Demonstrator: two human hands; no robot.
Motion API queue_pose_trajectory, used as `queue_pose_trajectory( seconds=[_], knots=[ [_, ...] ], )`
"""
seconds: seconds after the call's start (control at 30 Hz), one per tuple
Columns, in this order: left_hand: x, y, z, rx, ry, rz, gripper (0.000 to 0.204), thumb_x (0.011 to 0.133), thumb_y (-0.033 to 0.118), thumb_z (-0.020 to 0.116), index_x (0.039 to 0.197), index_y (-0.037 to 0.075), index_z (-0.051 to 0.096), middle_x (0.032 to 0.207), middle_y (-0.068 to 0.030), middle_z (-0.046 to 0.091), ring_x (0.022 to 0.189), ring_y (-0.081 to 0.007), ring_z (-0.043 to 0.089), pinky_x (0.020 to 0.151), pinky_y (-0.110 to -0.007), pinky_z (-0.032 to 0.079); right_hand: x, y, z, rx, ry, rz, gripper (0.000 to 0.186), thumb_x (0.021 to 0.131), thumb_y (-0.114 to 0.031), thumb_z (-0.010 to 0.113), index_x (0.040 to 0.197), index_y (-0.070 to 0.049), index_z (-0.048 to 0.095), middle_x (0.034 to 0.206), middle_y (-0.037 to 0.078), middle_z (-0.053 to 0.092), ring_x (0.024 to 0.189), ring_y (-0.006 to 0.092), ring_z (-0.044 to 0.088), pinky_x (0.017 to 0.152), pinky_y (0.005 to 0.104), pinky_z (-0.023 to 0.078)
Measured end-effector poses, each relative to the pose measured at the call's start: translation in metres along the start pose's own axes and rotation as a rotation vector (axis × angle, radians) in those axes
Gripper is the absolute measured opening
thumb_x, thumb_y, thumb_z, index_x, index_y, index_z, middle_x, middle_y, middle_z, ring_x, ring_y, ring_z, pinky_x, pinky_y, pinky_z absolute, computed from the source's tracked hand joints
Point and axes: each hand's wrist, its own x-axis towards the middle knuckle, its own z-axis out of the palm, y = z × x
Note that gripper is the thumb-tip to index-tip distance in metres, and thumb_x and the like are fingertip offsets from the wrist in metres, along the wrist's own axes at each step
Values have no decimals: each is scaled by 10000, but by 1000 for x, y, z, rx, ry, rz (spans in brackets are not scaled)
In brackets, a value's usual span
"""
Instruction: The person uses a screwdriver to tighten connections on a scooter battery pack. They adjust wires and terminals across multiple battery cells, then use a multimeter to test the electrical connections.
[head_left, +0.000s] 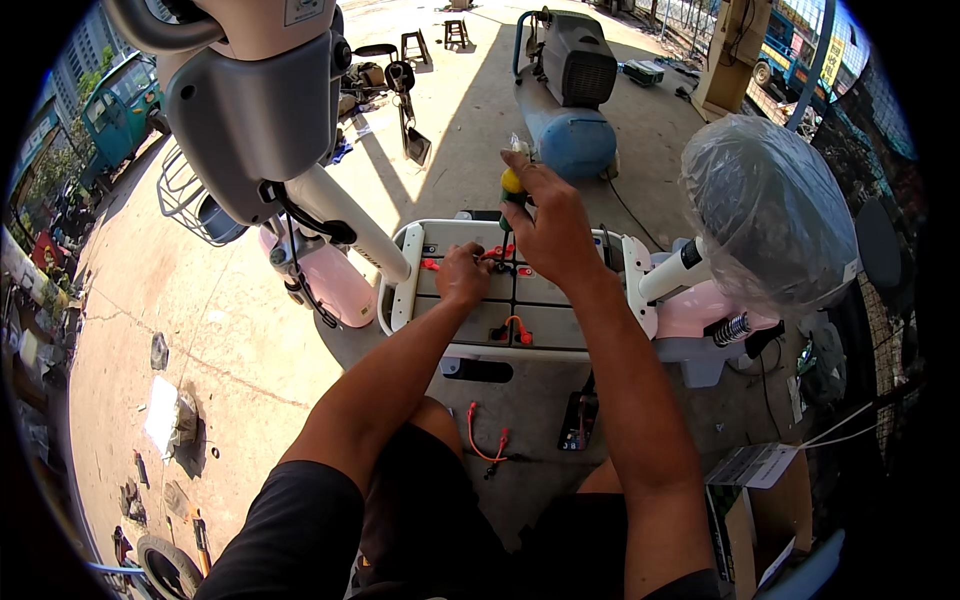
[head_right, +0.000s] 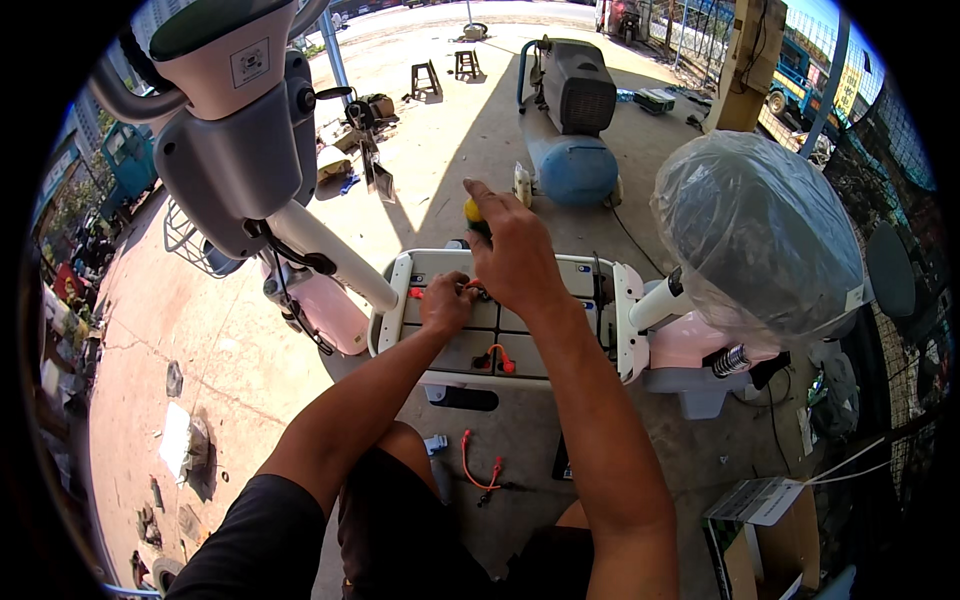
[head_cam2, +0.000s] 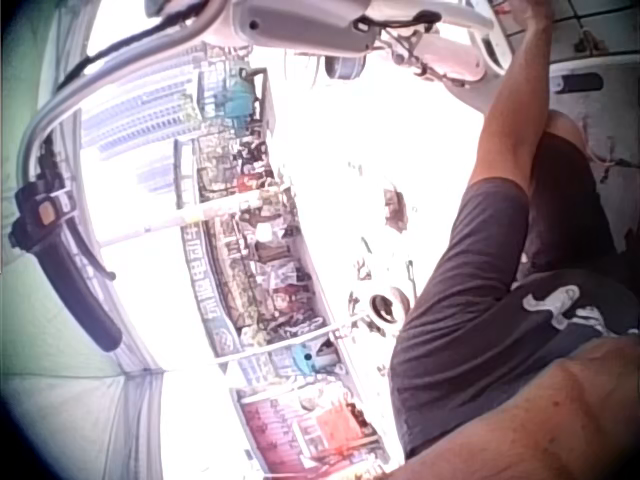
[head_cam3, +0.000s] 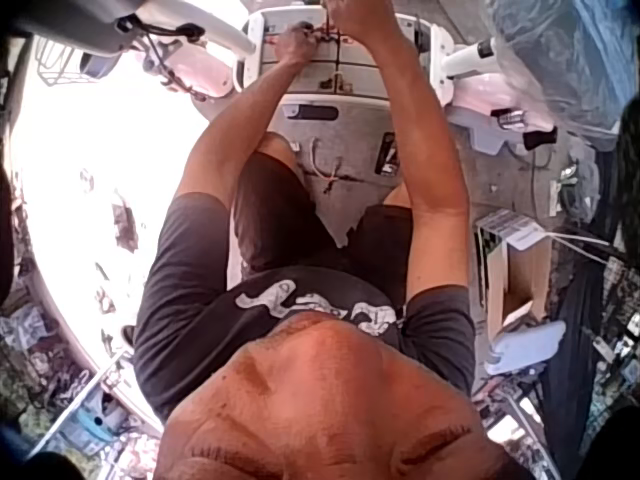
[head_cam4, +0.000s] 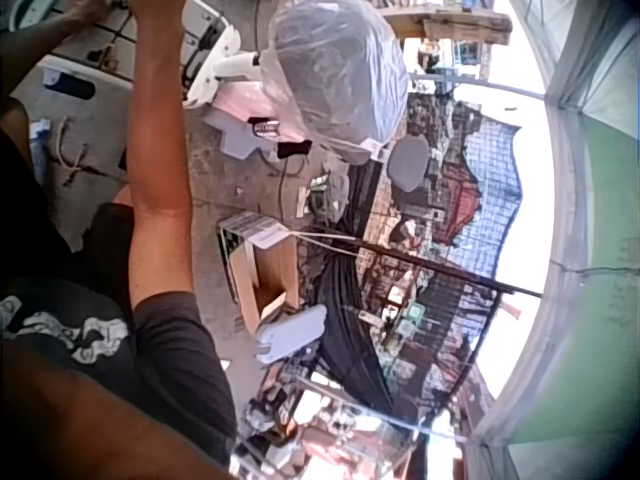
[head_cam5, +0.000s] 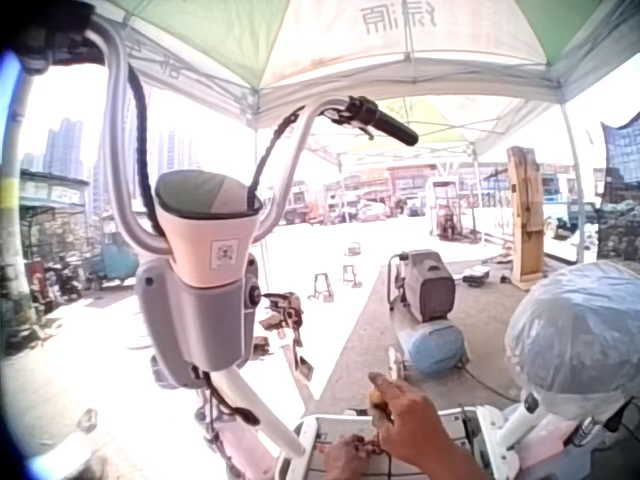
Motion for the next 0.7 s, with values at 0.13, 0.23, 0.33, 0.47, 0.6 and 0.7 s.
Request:
queue_pose_trajectory(
  seconds=[0.13,0.23,0.33,0.47,0.6,0.7],
  knots=[
    [1,-2,0,-10,-7,-6,274,854,277,811,1087,144,757,1081,-97,672,1020,-292,693,860,-424,550,0,-9,-10,-14,-91,89,605,863,-46,759,1441,-67,577,1156,199,680,1033,342,687,911,405,542],
    [2,-1,1,-16,-8,-6,271,856,279,811,1084,144,757,1076,-95,672,1016,-290,694,858,-423,551,1,2,0,23,36,-25,597,856,-86,788,1422,-75,598,1132,189,682,985,327,688,856,401,546],
    [1,0,0,-12,-7,-5,269,858,279,809,1085,145,757,1076,-95,673,1012,-289,696,857,-423,552,-1,4,0,-11,32,-10,594,859,-84,787,1422,-68,597,1134,193,682,985,329,689,853,400,545],
    [0,-1,-2,-13,-9,-7,274,860,281,808,1093,145,760,1081,-98,674,1012,-291,697,860,-425,553,1,-13,-13,-24,-138,146,589,869,-48,757,1431,-40,580,1179,215,679,1060,367,683,926,412,530],
    [-1,3,-2,-8,-6,-8,281,860,287,808,1098,143,762,1085,-105,675,1013,-294,698,863,-422,553,0,-1,-1,24,32,-27,574,867,-73,773,1415,-58,602,1143,207,683,1005,342,692,866,397,546],
    [0,2,-2,-7,-4,-4,284,859,289,809,1096,140,762,1086,-109,674,1011,-297,699,865,-420,553,0,2,-1,11,16,-14,567,865,-88,782,1404,-52,609,1133,206,686,999,337,695,851,394,550]
  ],
)
